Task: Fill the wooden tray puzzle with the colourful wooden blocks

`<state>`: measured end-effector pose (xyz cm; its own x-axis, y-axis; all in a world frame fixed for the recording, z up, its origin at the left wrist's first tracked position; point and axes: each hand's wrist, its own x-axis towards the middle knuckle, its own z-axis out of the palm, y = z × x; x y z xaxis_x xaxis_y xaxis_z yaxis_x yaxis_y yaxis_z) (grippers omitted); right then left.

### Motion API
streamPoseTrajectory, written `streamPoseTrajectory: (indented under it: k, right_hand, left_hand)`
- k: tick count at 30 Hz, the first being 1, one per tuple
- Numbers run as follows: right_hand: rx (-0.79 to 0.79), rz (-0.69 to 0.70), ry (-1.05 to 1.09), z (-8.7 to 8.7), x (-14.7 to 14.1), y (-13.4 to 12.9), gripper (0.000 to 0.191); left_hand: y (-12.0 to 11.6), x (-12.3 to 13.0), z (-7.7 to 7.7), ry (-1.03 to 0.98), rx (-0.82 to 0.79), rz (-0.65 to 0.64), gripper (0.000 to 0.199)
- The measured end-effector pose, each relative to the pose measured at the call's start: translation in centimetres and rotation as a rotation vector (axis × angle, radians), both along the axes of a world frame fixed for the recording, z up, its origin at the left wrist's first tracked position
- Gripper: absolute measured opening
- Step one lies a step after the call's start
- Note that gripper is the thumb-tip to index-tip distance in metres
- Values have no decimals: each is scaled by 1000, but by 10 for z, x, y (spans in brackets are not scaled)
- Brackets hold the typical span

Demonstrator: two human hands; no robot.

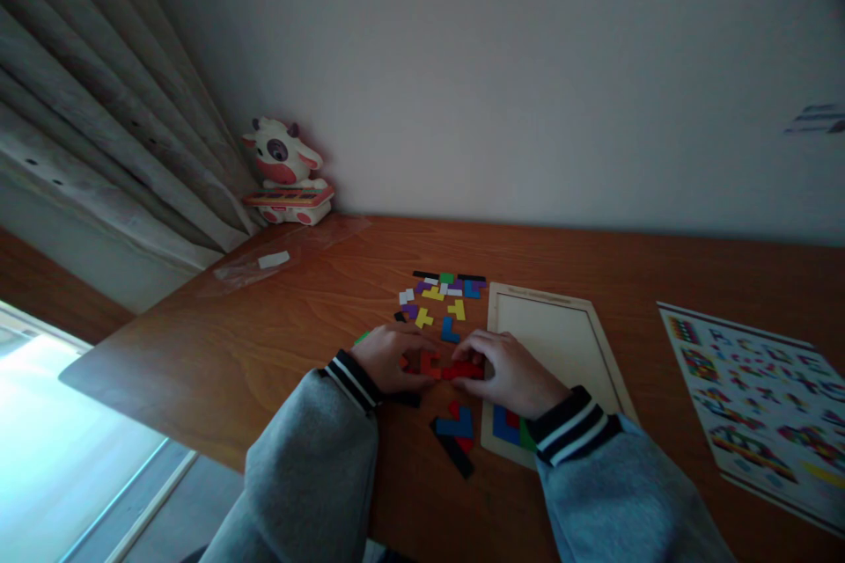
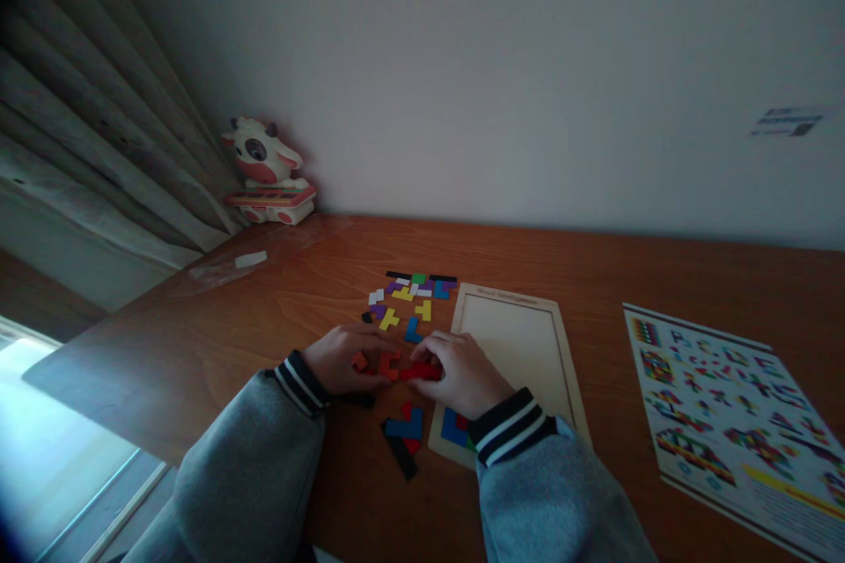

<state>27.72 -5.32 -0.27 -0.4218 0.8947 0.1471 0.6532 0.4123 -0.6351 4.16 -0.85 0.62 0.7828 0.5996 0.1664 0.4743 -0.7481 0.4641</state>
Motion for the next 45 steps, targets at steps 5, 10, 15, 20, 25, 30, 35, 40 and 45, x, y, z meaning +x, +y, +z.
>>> streamPoseTrajectory:
  k: [5,10,15,20,25,30,35,40,45]
  right_hand:
    - [-28,12,37,-1,1,1,25]
    - [-69,-16,63,-2,-1,-1,20]
    - [-130,-53,115,-5,-4,-1,26]
    - [-182,-55,198,-3,-9,-3,35]
    - [-224,-33,268,4,-14,-7,35]
    - [-292,17,355,4,-17,-9,29]
    - [-323,55,401,0,-21,-9,24]
    - [-242,-5,447,10,-2,-13,18]
    - [-98,-265,496,33,57,-27,23]
  left_hand:
    - [0,0,-1,-5,-4,2,38]
    - [-2,0,1,4,10,19,36]
    - [-2,0,4,16,21,26,37]
    - [1,-3,0,-3,55,54,37]
    - [3,-6,-3,11,93,78,36]
    - [2,-4,-1,-4,103,85,36]
    - [0,-2,1,-14,124,72,34]
    - [1,5,-3,-17,143,98,34]
    - [-3,24,-6,-92,142,84,33]
